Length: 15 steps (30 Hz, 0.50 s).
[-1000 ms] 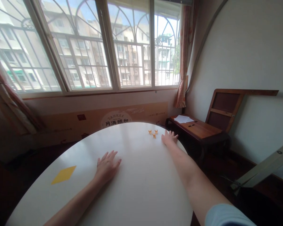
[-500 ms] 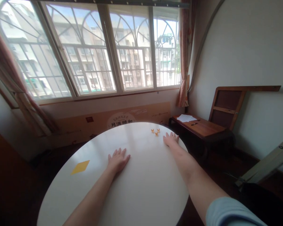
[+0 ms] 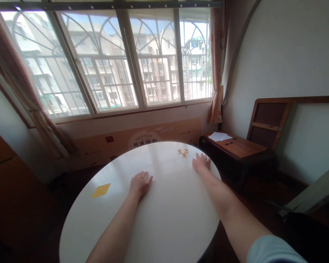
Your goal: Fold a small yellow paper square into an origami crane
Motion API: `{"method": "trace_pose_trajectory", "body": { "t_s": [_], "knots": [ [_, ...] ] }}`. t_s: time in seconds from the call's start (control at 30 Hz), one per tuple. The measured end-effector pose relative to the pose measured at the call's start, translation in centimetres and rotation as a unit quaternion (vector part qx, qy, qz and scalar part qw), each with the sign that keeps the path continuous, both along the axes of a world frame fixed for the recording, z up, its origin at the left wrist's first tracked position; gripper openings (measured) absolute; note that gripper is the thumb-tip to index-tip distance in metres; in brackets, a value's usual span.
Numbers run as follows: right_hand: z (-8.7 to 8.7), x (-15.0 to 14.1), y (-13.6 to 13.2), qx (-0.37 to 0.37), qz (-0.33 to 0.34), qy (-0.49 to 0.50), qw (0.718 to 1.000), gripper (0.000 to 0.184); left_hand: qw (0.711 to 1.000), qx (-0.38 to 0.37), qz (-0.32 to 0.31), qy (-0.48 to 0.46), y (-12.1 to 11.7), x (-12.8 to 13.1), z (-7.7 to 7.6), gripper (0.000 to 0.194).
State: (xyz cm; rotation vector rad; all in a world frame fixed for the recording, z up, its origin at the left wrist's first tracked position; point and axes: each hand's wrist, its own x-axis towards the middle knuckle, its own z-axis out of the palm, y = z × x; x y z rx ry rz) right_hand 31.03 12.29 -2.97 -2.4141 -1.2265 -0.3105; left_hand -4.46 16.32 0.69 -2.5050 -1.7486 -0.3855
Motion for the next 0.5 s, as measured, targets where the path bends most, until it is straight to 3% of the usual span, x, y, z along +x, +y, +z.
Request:
{"method": "trace_pose_trajectory", "body": {
  "t_s": [0.23,0.4,0.5],
  "knots": [
    [0.4,-0.8,-1.1,0.037,0.062,-0.048,0.996,0.033,0.996,0.075,0.041,-0.027,-0.7,-0.5,0.2,0.052],
    [0.9,-1.5,-1.7,0.053,0.117,-0.071,0.989,0.032,0.995,0.070,0.054,-0.039,-0.6,-0.4,0.1,0.058],
    [1.0,-1.4,-1.6,0.045,0.116,-0.068,0.990,0.032,0.995,0.047,0.072,-0.043,-0.5,-0.3,-0.1,0.043]
  ]
}}
